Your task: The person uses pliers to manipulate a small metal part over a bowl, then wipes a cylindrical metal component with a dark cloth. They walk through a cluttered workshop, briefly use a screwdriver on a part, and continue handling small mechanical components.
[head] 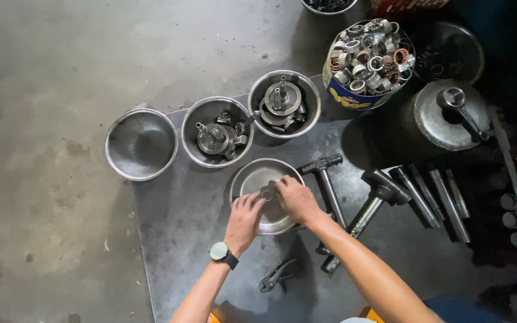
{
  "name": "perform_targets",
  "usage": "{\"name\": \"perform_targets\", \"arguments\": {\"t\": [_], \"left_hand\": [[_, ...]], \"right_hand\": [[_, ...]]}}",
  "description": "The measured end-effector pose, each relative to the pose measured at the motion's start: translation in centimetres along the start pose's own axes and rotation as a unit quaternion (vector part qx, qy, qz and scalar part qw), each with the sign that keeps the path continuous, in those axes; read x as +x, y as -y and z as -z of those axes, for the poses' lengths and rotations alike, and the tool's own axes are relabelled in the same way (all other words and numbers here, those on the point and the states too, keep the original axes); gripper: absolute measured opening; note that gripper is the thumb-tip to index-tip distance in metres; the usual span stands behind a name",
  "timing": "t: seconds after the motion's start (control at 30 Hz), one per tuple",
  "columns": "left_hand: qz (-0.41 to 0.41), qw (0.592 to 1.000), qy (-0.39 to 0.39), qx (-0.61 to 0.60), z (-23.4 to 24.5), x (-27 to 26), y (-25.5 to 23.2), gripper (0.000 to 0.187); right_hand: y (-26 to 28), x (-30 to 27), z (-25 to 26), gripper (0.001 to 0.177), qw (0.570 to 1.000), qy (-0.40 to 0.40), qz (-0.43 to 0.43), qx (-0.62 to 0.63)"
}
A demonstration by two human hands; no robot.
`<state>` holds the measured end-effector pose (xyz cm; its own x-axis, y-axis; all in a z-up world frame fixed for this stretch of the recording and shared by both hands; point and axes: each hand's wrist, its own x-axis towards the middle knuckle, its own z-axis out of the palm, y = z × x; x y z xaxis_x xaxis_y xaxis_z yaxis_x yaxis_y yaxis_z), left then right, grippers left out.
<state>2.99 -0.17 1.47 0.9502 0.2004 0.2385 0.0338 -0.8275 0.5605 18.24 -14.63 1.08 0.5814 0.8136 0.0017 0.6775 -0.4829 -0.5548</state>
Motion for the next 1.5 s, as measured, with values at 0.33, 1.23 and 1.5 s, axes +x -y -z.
{"name": "perform_targets", "arguments": {"t": [0.33,1.23,1.5], "left_hand": [[-0.004,0.971,0.215,0.108,-2.3,3.7,1.0,0.045],[0.110,0.972,0.078,-0.192,-11.8,27.4,-29.3,0.099],[0.106,0.984,0.075,-0.124,-12.8,28.8,-29.4,0.099]], "right_hand": [[-3.1,-3.6,6.3,0.020,0.997,0.016,0.037,-0.070],[-31.7,18.4,31.7,0.032,0.907,0.112,-0.324,0.245],[-31.2,18.3,31.8,0.028,0.876,0.149,-0.280,0.363]]}}
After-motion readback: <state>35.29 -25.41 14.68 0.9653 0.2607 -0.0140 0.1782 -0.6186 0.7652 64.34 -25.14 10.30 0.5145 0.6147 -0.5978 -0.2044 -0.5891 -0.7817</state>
